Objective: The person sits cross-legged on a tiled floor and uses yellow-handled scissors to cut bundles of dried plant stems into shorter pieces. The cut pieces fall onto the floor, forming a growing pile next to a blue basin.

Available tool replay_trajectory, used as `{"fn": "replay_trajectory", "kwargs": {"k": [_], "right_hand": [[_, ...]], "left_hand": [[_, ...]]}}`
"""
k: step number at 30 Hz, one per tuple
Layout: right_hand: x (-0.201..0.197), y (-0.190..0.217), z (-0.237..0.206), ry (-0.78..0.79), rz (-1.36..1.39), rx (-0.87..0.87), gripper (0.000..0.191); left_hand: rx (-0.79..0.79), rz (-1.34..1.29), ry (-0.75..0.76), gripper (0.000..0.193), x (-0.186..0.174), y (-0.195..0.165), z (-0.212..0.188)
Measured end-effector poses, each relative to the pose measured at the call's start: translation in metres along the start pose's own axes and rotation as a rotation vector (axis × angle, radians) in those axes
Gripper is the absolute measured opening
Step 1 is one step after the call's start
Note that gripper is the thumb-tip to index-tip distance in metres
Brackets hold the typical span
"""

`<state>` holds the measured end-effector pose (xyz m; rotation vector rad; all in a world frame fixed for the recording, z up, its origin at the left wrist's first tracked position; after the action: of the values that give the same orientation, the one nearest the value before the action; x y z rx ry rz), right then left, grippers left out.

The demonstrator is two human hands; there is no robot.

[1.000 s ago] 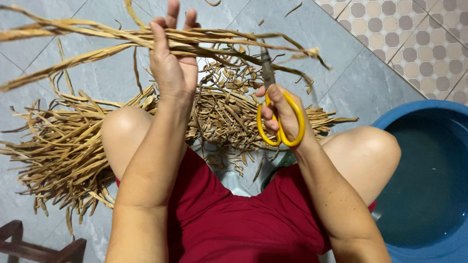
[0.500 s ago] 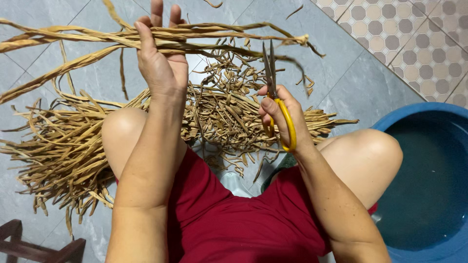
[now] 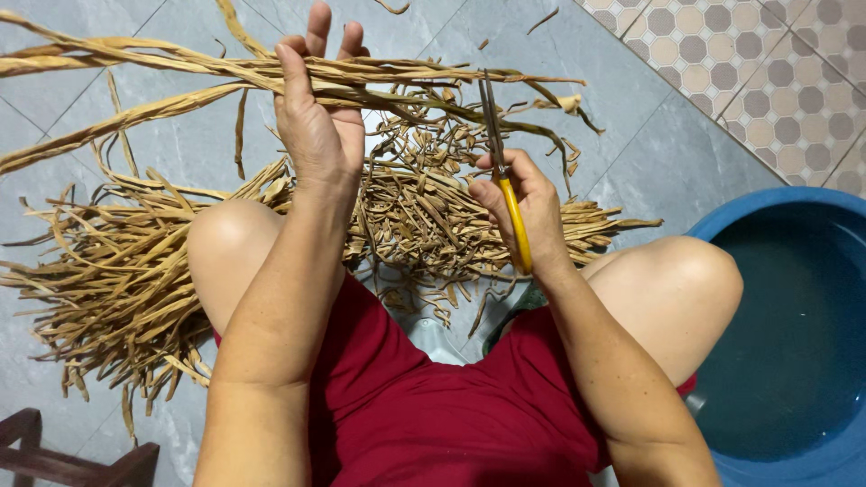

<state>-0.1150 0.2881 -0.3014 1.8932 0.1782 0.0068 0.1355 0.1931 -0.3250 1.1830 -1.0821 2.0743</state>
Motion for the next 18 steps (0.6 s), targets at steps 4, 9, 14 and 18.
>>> {"fn": "replay_trajectory", "kwargs": {"k": [4, 9, 14, 18], "right_hand": [[-0.001, 0.000, 0.006, -0.007, -0.060, -0.115, 0.029], [0.005, 0.000, 0.003, 0.031, 0.134, -0.036, 0.021], [0.013, 0.001, -0.003, 0.013, 0.132, -0.047, 0.022], [0.008, 0.000, -0.001, 0.065, 0.022, -0.104, 0.031]], "left_hand": [[-0.024, 0.014, 0.005, 0.028, 0.002, 0.007, -0.006], [-0.043, 0.011, -0.008, 0.029, 0.003, 0.007, -0.006], [-0.045, -0.011, -0.008, 0.028, 0.004, 0.004, -0.003], [-0.041, 0.013, 0.011, 0.030, 0.007, 0.004, -0.004]]}}
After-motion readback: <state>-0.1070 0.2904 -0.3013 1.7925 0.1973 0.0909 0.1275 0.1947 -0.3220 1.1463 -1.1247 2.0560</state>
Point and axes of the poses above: each hand's wrist, its own z-axis towards the middle knuckle, its own x-axis out of the palm, y = z × x, the point moved 1 cm from there along z, towards the middle knuckle, and after that the axes turned 14 degrees about x, right-handed, at the moved point
